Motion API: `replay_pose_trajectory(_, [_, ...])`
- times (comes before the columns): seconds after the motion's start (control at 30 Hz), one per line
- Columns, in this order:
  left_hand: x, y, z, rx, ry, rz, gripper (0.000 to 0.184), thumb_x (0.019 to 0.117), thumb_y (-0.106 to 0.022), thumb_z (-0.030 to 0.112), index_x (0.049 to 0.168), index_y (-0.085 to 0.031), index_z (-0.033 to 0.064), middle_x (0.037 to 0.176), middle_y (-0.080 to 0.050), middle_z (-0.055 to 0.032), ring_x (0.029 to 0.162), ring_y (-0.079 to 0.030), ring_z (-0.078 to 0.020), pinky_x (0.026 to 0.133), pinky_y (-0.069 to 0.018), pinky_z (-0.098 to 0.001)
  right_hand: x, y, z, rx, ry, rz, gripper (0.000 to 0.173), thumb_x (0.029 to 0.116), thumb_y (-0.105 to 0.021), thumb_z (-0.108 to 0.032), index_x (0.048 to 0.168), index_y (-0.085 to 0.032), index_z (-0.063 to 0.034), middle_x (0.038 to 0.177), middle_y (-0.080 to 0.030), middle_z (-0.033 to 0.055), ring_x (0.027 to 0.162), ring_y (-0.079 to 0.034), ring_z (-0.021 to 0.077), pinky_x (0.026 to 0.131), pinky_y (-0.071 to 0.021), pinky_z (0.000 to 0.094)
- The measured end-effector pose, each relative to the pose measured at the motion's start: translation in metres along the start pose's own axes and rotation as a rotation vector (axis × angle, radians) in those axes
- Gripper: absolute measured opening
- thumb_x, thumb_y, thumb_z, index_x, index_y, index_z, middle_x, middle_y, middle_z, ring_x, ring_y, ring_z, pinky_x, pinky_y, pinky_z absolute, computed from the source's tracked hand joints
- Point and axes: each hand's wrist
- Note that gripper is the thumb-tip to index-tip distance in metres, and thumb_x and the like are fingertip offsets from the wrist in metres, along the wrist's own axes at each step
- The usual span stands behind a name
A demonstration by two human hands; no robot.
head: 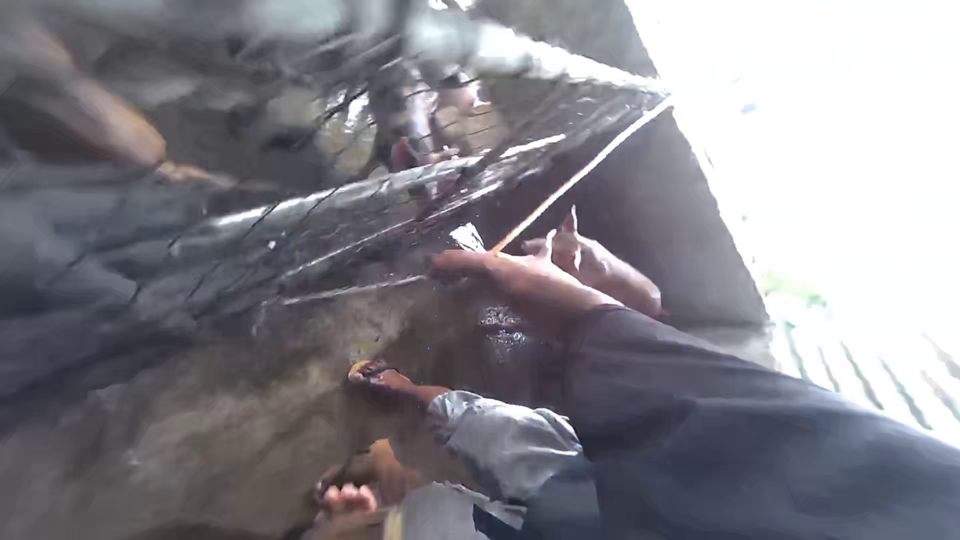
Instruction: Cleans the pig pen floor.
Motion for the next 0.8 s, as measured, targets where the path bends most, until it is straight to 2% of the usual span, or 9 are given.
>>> replay_pose_trajectory(0.1, [0.029, -0.101, -0.061, -0.012, 0.011, -0.034, 0.063, 0.0899, -0.067, 0.063, 0.116, -0.069, 0.0063, 0.118, -0.074, -0.0103, 0.114, -0.071, -0.0243, 0.101, -0.0571, -0.0405, -0.050, 0.027, -0.002, 0.086, 0.135, 0.082, 0.038, 0.1046, -0.059, -0.022, 0.135, -0.060, 0.0017, 0.127, -0.065, 0.0269, 0.118, -0.063, 0.0431, 0.101, -0.0466, 0.0647])
replay_pose_trajectory(0.23, [0.050, -0.222, -0.150, 0.034, 0.081, -0.020, 0.070, 0.1035, -0.031, 0.064, 0.116, -0.063, 0.0022, 0.118, -0.074, -0.0103, 0.113, -0.071, -0.0280, 0.098, -0.0579, -0.0464, -0.097, 0.045, 0.014, 0.173, 0.291, 0.086, 0.034, 0.1034, -0.062, -0.021, 0.126, -0.065, 0.0033, 0.123, -0.066, 0.0266, 0.115, -0.064, 0.0426, 0.098, -0.0482, 0.0656])
replay_pose_trajectory(0.33, [0.065, -0.282, -0.211, 0.057, 0.079, -0.102, 0.072, 0.1016, -0.024, 0.067, 0.118, -0.056, 0.0049, 0.123, -0.069, -0.0113, 0.114, -0.068, -0.0301, 0.095, -0.0566, -0.0495, -0.120, 0.050, 0.023, 0.368, 0.327, 0.060, 0.032, 0.1005, -0.066, -0.020, 0.120, -0.066, 0.0051, 0.116, -0.067, 0.0270, 0.105, -0.067, 0.0425, 0.089, -0.0513, 0.0662])
replay_pose_trajectory(0.4, [0.078, -0.303, -0.248, 0.096, -0.054, -0.159, 0.068, 0.1035, -0.024, 0.065, 0.108, -0.060, 0.0070, 0.095, -0.072, -0.0057, 0.090, -0.072, -0.0201, 0.078, -0.0616, -0.0396, -0.126, 0.051, 0.036, 0.526, 0.366, 0.013, 0.031, 0.1017, -0.064, -0.018, 0.121, -0.063, 0.0073, 0.109, -0.066, 0.0265, 0.092, -0.066, 0.0376, 0.080, -0.0529, 0.0595])
replay_pose_trajectory(0.43, [0.088, -0.304, -0.264, 0.128, -0.161, -0.216, 0.062, 0.1051, -0.031, 0.061, 0.108, -0.061, 0.0073, 0.092, -0.072, -0.0039, 0.087, -0.073, -0.0168, 0.077, -0.0623, -0.0362, -0.120, 0.052, 0.046, 0.574, 0.412, 0.027, 0.030, 0.1009, -0.063, -0.015, 0.119, -0.063, 0.0087, 0.108, -0.065, 0.0269, 0.092, -0.065, 0.0372, 0.080, -0.0517, 0.0584])
replay_pose_trajectory(0.5, [0.107, -0.304, -0.293, 0.290, -0.384, -0.317, 0.053, 0.1073, -0.038, 0.054, 0.118, -0.060, 0.0067, 0.099, -0.072, -0.0017, 0.096, -0.072, -0.0123, 0.086, -0.0607, -0.0344, -0.106, 0.056, 0.072, 0.654, 0.512, 0.116, 0.029, 0.0996, -0.063, -0.011, 0.117, -0.065, 0.0112, 0.113, -0.066, 0.0301, 0.106, -0.065, 0.0411, 0.091, -0.0493, 0.0615])
replay_pose_trajectory(0.57, [0.093, -0.318, -0.326, 0.476, -0.535, -0.226, 0.051, 0.1106, -0.031, 0.049, 0.127, -0.051, 0.0054, 0.104, -0.067, 0.0007, 0.099, -0.067, -0.0061, 0.090, -0.0575, -0.0299, -0.100, 0.052, 0.097, 0.745, 0.569, 0.135, 0.028, 0.0991, -0.062, -0.009, 0.119, -0.065, 0.0111, 0.117, -0.065, 0.0314, 0.115, -0.063, 0.0431, 0.097, -0.0467, 0.0632])
replay_pose_trajectory(0.67, [0.074, -0.340, -0.367, 0.478, -0.547, -0.159, 0.051, 0.1122, -0.025, 0.045, 0.125, -0.053, 0.0048, 0.102, -0.068, 0.0019, 0.097, -0.068, -0.0044, 0.087, -0.0582, -0.0272, -0.106, 0.053, 0.129, 0.820, 0.647, 0.108, 0.028, 0.0975, -0.063, -0.005, 0.120, -0.065, 0.0115, 0.117, -0.066, 0.0313, 0.114, -0.063, 0.0419, 0.097, -0.0475, 0.0598])
replay_pose_trajectory(0.8, [0.077, -0.344, -0.389, 0.338, -0.435, -0.047, 0.057, 0.1090, -0.032, 0.052, 0.129, -0.054, 0.0036, 0.109, -0.067, -0.0098, 0.104, -0.067, -0.0187, 0.089, -0.0580, -0.0411, -0.129, 0.061, 0.155, 0.619, 0.750, 0.140, 0.027, 0.0971, -0.064, -0.005, 0.118, -0.065, 0.0119, 0.118, -0.066, 0.0314, 0.115, -0.063, 0.0424, 0.099, -0.0460, 0.0594])
Point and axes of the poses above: each hand's wrist, its own x-axis towards the middle knuckle, its own y-axis out of the back of the hand, z = x × y
